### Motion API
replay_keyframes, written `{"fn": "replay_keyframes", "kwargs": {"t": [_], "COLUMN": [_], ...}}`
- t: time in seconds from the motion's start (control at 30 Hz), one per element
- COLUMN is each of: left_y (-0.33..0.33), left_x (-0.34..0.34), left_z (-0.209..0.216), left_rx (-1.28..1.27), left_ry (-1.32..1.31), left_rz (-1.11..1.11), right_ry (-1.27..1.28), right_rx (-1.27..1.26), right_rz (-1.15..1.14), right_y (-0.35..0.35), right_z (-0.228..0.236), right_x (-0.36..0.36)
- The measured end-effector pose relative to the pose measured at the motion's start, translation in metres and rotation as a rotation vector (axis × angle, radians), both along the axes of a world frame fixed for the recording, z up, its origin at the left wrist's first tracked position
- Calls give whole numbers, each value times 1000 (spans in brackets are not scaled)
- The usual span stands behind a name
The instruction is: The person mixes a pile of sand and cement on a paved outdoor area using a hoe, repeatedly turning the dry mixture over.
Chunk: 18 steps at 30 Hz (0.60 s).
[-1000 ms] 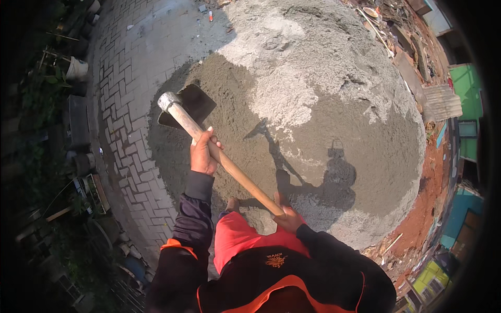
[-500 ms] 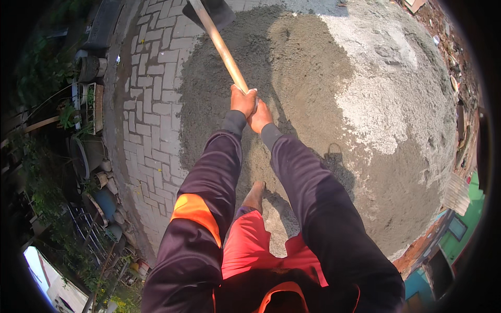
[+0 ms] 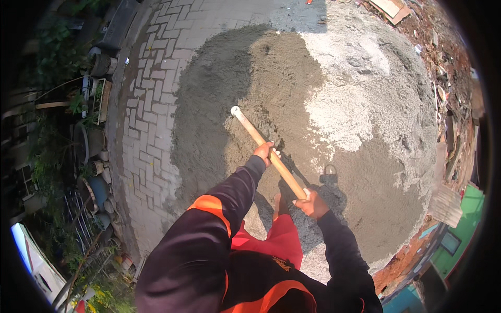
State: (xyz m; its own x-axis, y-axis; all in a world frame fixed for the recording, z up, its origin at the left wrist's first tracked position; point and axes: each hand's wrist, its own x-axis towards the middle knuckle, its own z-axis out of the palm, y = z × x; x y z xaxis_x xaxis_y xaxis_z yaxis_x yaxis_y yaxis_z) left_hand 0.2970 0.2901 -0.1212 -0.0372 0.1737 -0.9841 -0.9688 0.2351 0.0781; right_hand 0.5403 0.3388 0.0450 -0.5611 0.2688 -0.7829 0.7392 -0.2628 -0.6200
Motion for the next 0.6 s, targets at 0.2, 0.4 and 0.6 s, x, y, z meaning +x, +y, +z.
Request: {"fn": "replay_keyframes", "kwargs": {"t": [0.2,0.4,0.6], "left_y": [5,-35,-48], "left_x": [259,361,100], "left_z": [132,205,112], "left_rx": [290,349,140], "left_ry": [-443,-916,-152], "left_rz": [-12,-63,83], "right_ry": [-603,-1232,-487], "right_rx": [193,410,340], "right_rz": [-87,389,150], "right_y": [-37,-86,-88], "right_z": [255,334,106], "right_x": [373,488,253]}}
